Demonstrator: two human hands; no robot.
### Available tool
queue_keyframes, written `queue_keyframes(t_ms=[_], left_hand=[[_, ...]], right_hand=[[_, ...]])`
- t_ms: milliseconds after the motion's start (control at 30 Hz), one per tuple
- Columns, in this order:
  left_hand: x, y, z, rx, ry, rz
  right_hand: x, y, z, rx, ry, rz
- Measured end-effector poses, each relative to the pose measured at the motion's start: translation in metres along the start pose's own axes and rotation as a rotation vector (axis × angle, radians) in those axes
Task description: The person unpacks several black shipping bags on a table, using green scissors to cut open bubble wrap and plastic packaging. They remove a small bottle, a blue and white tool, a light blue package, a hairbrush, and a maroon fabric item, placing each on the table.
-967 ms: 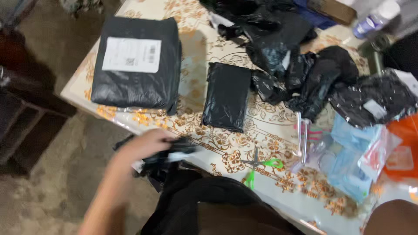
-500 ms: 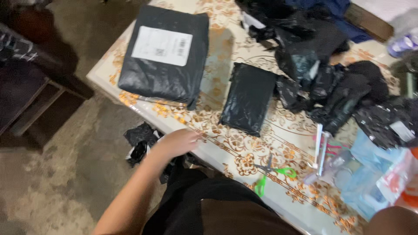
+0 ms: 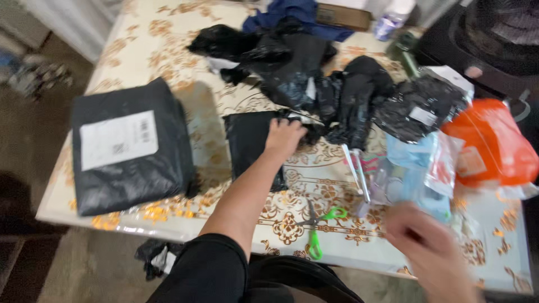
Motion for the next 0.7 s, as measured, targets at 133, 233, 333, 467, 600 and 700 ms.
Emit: queue_keyframes(t_ms=[133,233,333,467,600,700], left_hand=[[0.005,0.001,0.011,-0.202,0.441,0.188],[-0.005,0.026,0.042,-0.327,0.760,0.300],[-0.021,0.058,0.042,-0.152,1.052,0.509],[-0.043,0.100,0.055,-0.050,1.274,0.617],[-0.030,0.127,0.085,-0.271,1.514,0.666],[-0.015,0.138,0.105,-0.462,1.565,0.686]], right_hand=[[-0.047,-0.012,-0.034,-0.157,-0.010,-0.396],[-0.049,-0.034,-0.048,-0.276,-0.187,-0.400],[-0.038,-0.068,-0.064,-0.376,-0.165,-0.231],[-0.052,-0.090,-0.115,-0.293,-0.778,-0.312],[-0.055,-0.098,-0.158,-0.065,-1.290,-0.361],[-0.055,-0.100,-0.183,-0.013,-1.383,-0.552]])
Point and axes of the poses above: each hand's wrist, its own y-axis away from the middle knuckle, its own z-axis out of the back of the hand, x = y × z, the point moved 9 cm from there along -y, towards the middle knuckle, and after that the axes turned 5 degrees about -x, right-handed, at the moved point
